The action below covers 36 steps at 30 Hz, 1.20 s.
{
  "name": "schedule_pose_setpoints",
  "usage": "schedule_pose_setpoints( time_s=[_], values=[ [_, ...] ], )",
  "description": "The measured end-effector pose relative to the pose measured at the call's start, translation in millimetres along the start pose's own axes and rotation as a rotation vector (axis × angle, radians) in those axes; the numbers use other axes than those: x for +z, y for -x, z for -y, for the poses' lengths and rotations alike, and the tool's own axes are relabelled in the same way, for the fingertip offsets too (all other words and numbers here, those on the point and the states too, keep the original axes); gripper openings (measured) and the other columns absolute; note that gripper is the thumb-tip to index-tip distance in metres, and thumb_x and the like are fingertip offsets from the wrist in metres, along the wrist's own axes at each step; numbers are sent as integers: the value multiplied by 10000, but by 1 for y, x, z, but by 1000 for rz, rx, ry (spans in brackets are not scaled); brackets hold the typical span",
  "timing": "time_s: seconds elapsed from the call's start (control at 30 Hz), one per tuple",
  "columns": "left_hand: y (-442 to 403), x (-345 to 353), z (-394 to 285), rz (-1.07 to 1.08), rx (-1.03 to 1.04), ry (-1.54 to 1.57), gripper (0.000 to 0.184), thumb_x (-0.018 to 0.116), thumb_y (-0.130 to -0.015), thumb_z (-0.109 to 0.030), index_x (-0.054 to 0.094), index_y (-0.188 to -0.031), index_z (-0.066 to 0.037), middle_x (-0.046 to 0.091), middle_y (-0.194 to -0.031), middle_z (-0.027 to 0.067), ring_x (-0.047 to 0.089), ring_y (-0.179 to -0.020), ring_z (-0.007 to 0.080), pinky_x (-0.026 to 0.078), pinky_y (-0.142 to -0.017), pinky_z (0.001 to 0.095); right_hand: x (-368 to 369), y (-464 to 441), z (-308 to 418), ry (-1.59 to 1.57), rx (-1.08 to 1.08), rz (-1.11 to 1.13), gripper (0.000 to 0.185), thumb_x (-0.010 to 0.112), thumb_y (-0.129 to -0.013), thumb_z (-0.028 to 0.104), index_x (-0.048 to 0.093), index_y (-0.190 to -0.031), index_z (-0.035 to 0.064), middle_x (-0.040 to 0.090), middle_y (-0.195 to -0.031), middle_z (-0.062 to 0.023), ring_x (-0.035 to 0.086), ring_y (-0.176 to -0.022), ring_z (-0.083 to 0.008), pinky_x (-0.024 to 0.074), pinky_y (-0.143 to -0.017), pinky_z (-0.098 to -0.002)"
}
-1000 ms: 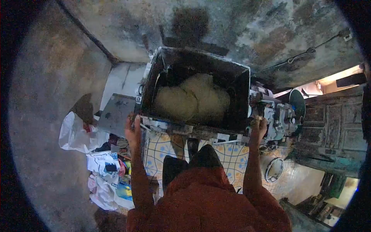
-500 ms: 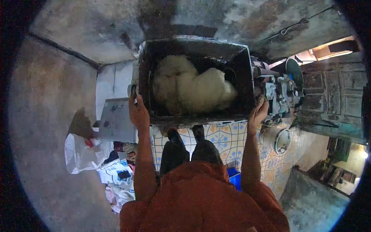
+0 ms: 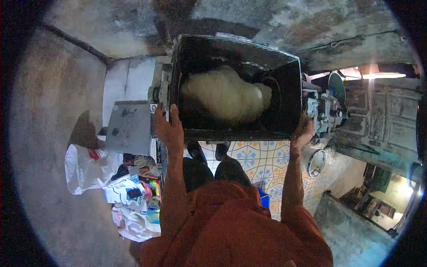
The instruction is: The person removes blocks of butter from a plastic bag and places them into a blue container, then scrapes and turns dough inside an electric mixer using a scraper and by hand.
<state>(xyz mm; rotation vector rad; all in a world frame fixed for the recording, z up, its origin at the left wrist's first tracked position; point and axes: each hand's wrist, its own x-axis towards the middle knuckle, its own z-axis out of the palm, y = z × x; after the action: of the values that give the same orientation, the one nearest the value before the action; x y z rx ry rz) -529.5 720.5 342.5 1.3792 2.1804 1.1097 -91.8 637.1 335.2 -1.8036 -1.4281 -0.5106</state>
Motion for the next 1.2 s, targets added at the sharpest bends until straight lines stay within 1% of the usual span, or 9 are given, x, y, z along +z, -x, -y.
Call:
schedule_pose_setpoints(
  time_s=[0.07, 0.37, 0.5, 0.6, 0.73, 0.83, 0.9, 1.1, 1.2],
  values=[
    [-1, -4, -7, 24, -67, -29, 564, 615, -927, -433, 544, -1278, 3, 594, -1179, 235, 603, -1044, 380, 476, -917, 484, -12, -17, 25, 51, 44, 249, 200, 562, -881, 54, 649, -1058, 20, 635, -972, -180, 583, -905, -374, 441, -839, -430],
    [-1, -1, -1, 0, -170, -66, 581, 670, -890, -433, 562, -1242, 17, 599, -1219, 220, 585, -1117, 354, 451, -954, 434, 26, -55, 22, 73, -121, 403, 173, 551, -952, 143, 652, -1039, 33, 653, -951, -162, 615, -866, -344, 480, -785, -422],
    [-2, -1, -9, -28, -242, -91, 592, 730, -847, -415, 587, -1235, 9, 626, -1157, 225, 632, -1004, 339, 493, -857, 432, 55, -78, 12, -39, 28, 420, 163, 659, -877, 129, 647, -1008, 34, 670, -926, -156, 640, -870, -371, 513, -771, -409],
    [-2, -2, -6, -16, -271, -8, 587, 735, -845, -409, 592, -1225, 14, 635, -1139, 223, 633, -1008, 338, 491, -868, 413, 69, -88, 19, -168, 21, 573, 170, 623, -921, 152, 673, -1053, 58, 697, -991, -148, 683, -873, -277, 519, -754, -348],
    [-1, -1, -3, -26, -267, -85, 616, 733, -845, -424, 586, -1223, 39, 632, -1163, 228, 628, -1041, 338, 480, -901, 419, 88, -93, 30, -50, 64, 822, 235, 612, -919, 228, 652, -1113, 102, 710, -979, -106, 687, -851, -312, 546, -728, -396],
    [-2, -3, -9, -25, -276, -40, 621, 724, -847, -439, 588, -1221, 38, 639, -1141, 232, 628, -1048, 334, 477, -901, 422, 111, -81, 34, -29, -71, 908, 199, 586, -930, 204, 669, -1036, 57, 680, -977, -145, 674, -869, -301, 531, -762, -377],
    [-3, -2, -6, -18, -288, -55, 618, 722, -846, -440, 590, -1219, 34, 646, -1122, 229, 633, -1031, 329, 479, -892, 421, 121, -72, 49, -76, -360, 974, 227, 554, -934, 182, 637, -1109, 64, 658, -1063, -148, 646, -962, -329, 515, -838, -409],
    [-6, -8, -21, 13, -340, -61, 605, 730, -835, -433, 598, -1209, 24, 668, -1066, 212, 652, -981, 323, 482, -872, 426, 152, -34, 89, -209, -662, 1239, 300, 503, -945, 172, 582, -1214, 67, 591, -1255, -161, 561, -1141, -358, 437, -990, -454],
    [-6, -6, -17, 26, -360, -89, 609, 733, -829, -433, 598, -1206, 26, 668, -1073, 211, 653, -988, 334, 483, -875, 435, 163, 9, 79, -42, -871, 1084, 307, 501, -937, 175, 583, -1205, 51, 584, -1268, -175, 559, -1150, -370, 444, -983, -460]
  ],
)
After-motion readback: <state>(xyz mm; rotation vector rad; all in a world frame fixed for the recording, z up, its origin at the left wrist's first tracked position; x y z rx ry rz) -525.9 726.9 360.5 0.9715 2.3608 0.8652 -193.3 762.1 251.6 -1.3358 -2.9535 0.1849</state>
